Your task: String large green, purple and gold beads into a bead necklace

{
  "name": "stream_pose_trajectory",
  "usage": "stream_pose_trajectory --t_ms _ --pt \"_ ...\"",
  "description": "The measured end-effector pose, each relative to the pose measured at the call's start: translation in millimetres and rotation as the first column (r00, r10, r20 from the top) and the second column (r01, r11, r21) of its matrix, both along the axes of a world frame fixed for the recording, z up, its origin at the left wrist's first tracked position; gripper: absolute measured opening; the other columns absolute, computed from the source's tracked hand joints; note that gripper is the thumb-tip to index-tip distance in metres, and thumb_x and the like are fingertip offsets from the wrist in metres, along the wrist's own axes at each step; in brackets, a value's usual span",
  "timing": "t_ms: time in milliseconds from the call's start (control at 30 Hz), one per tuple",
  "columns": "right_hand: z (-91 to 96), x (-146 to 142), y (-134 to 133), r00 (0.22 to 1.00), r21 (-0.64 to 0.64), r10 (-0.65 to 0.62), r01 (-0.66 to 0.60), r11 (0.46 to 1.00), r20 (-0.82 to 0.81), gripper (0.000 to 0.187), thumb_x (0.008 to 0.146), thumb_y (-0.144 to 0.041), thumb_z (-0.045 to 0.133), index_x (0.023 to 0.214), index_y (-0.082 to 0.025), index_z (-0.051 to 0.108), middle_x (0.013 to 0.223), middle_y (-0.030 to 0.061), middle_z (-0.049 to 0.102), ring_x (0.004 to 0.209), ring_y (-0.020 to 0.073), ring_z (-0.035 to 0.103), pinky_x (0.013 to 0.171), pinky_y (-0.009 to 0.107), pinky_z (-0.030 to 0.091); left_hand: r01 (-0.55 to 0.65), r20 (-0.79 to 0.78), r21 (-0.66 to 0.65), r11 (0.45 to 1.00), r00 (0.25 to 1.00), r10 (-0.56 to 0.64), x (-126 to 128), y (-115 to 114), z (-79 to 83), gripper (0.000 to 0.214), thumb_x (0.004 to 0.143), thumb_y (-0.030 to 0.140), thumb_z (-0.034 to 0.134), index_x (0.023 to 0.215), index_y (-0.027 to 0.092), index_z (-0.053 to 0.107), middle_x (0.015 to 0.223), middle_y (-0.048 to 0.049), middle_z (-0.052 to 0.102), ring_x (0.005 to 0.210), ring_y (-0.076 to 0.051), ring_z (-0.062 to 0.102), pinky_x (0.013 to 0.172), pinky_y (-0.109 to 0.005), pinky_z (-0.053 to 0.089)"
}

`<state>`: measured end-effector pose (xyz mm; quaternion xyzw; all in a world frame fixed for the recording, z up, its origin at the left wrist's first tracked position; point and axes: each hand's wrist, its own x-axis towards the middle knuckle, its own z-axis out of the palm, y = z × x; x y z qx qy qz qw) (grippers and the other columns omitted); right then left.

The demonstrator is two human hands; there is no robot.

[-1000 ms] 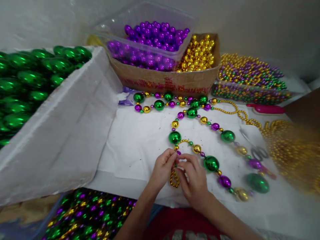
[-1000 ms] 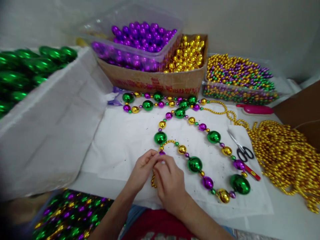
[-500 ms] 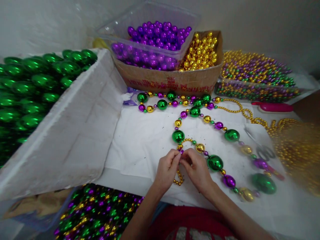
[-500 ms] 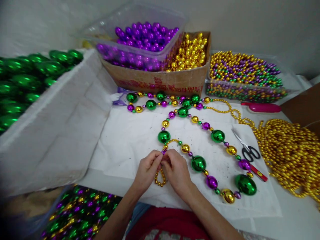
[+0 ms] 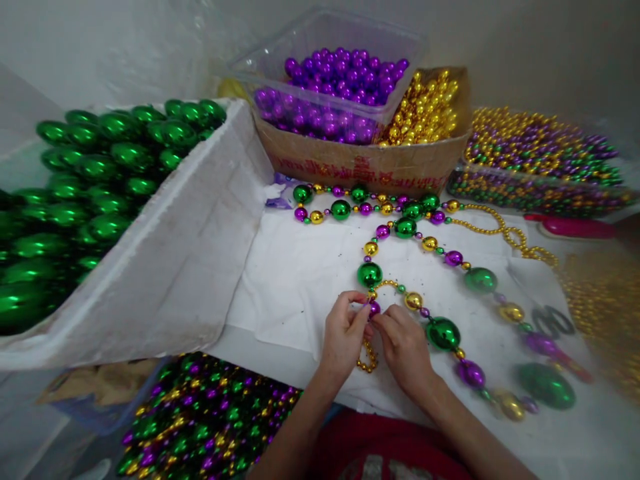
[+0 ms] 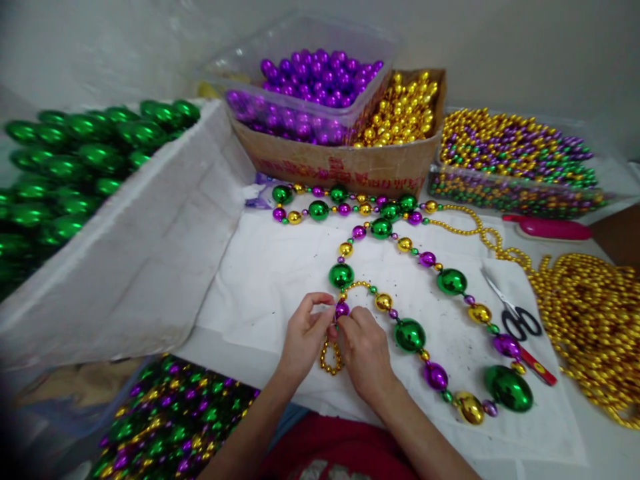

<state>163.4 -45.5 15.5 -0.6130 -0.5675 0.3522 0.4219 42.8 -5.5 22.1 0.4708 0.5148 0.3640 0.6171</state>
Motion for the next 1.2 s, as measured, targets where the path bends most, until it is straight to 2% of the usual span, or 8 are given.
stream_pose_trajectory --t_ms 67,133,333,500,700,900,1067,1200 --pt "2.2 3 2 0.930 -0.224 -0.068 -0.016 0.974 -0.362 0.014 0.079 -0.026 0.061 0.068 -0.019 0.064 0.072 0.0029 0.051 0.070 0.0161 0.046 0.060 0.026 0.036 0.034 0.091 -0.006 0.999 0.995 -0.033 -3 0 4.4 0.023 0.081 0.033 0.058 0.099 0.020 0.048 0.064 0.0034 0.056 0.053 -0.011 0.053 0.052 -0.022 0.043" --pt "4.4 6 3 0.805 -0.377 -0.135 -0.116 0.919 -0.578 0.017 0.075 -0.032 0.065 0.066 -0.017 0.063 0.066 0.0009 0.051 0.058 0.0123 0.042 0.049 0.023 0.032 0.094 0.163 0.030 0.995 0.982 -0.098 -8 1 8.6 0.016 0.082 0.029 0.057 0.091 0.019 0.049 0.081 -0.0007 0.059 0.057 -0.010 0.054 0.057 -0.023 0.045" --pt "6.0 16 2 0.601 -0.503 -0.269 -0.261 0.824 -0.753 0.024 0.065 -0.036 0.072 0.066 -0.015 0.061 0.056 -0.0019 0.046 0.049 0.0084 0.039 0.042 0.019 0.027 0.265 0.055 0.240 0.934 0.957 -0.286 -14 -1 11.6 0.005 0.080 0.020 0.059 0.079 0.016 0.056 0.106 -0.0080 0.051 0.098 -0.019 0.053 0.080 -0.028 0.048" --pt "3.4 17 0 0.514 -0.527 -0.354 -0.239 0.816 -0.781 0.022 0.061 -0.032 0.075 0.066 -0.015 0.062 0.057 -0.0024 0.047 0.049 0.0074 0.039 0.042 0.018 0.027 0.269 -0.092 0.266 0.926 0.963 -0.253 -7 -5 8.5 0.013 0.071 0.012 0.067 0.071 0.016 0.055 0.106 -0.0078 0.050 0.101 -0.020 0.052 0.076 -0.029 0.050" --pt "6.1 17 0 0.545 -0.518 -0.358 -0.170 0.839 -0.758 0.025 0.062 -0.034 0.075 0.062 -0.014 0.060 0.051 -0.0042 0.044 0.045 0.0061 0.035 0.039 0.018 0.025 0.315 -0.165 0.226 0.922 0.945 -0.282 -2 -1 13.2 0.010 0.073 0.012 0.062 0.065 0.015 0.057 0.100 -0.0068 0.052 0.095 -0.019 0.054 0.075 -0.028 0.048" --pt "11.5 15 -1 0.641 -0.467 -0.320 -0.067 0.882 -0.697 0.024 0.064 -0.035 0.073 0.063 -0.014 0.061 0.051 -0.0050 0.045 0.043 0.0054 0.034 0.040 0.019 0.026 0.322 -0.015 0.199 0.925 0.945 -0.326 -5 7 15.3 0.011 0.072 0.015 0.062 0.065 0.015 0.054 0.091 -0.0053 0.053 0.092 -0.018 0.053 0.074 -0.027 0.045" --pt "9.4 12 -1 0.727 -0.402 -0.273 -0.004 0.916 -0.630 0.021 0.068 -0.034 0.070 0.063 -0.015 0.061 0.057 -0.0026 0.053 0.045 0.0063 0.036 0.042 0.021 0.025 0.322 0.165 0.007 0.947 0.933 -0.319 -8 12 14.9 0.013 0.076 0.020 0.059 0.068 0.016 0.050 0.082 -0.0021 0.057 0.074 -0.014 0.057 0.070 -0.028 0.046" --pt "6.4 11 -1 0.775 -0.366 -0.269 0.052 0.929 -0.572 0.015 0.067 -0.026 0.071 0.061 -0.015 0.063 0.057 -0.0029 0.052 0.054 0.0085 0.041 0.049 0.021 0.028 0.305 0.141 -0.081 0.949 0.946 -0.292 -9 15 13.9 0.015 0.082 0.027 0.055 0.075 0.017 0.047 0.064 0.0017 0.057 0.059 -0.013 0.058 0.063 -0.028 0.045"
